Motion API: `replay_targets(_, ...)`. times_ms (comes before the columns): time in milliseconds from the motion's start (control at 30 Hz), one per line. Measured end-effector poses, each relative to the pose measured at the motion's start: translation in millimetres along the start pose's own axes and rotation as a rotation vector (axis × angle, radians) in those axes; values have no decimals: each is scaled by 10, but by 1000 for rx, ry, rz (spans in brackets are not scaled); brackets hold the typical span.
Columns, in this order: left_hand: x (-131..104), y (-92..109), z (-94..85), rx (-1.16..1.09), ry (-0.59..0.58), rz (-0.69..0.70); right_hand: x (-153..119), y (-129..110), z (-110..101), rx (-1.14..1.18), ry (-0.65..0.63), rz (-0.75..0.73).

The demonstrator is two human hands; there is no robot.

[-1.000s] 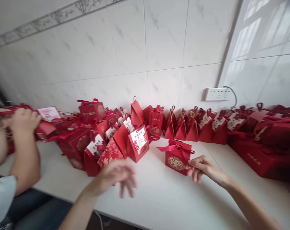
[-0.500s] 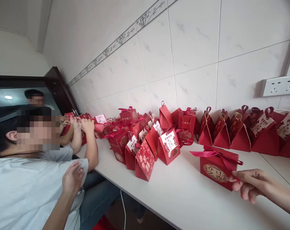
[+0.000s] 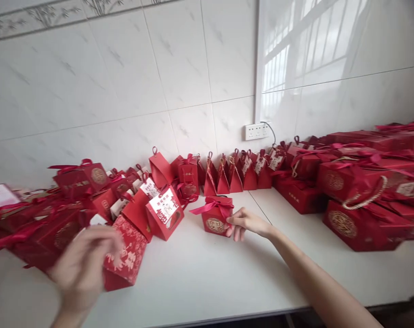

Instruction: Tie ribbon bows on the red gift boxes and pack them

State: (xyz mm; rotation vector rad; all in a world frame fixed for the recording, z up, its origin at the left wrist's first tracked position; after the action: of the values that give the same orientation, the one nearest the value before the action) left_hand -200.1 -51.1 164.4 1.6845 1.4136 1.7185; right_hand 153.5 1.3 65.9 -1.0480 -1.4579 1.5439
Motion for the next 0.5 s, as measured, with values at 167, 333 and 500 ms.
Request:
replay_targets(167,-4,54,1508,277,-521,203,13,9,-18,-8,-30,-26)
replay_targets(333,257,-326,2004,385,-519,124,12,-13,-39,-16,-24,-32)
replay_targets(500,153,-501,2042,251,-638,114,18,-44,-50,-24,23,-39)
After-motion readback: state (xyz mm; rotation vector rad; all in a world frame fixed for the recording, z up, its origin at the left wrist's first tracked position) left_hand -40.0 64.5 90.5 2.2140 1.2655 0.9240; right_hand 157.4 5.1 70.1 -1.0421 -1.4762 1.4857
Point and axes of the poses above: each hand's wrist, its own x-axis towards the middle knuckle, its own z-axis out of the palm, y = z × x, the point moved 4 cm from there along x, towards the middle knuckle, and after that the axes turned 5 degrees about x, right-handed, at the moved point
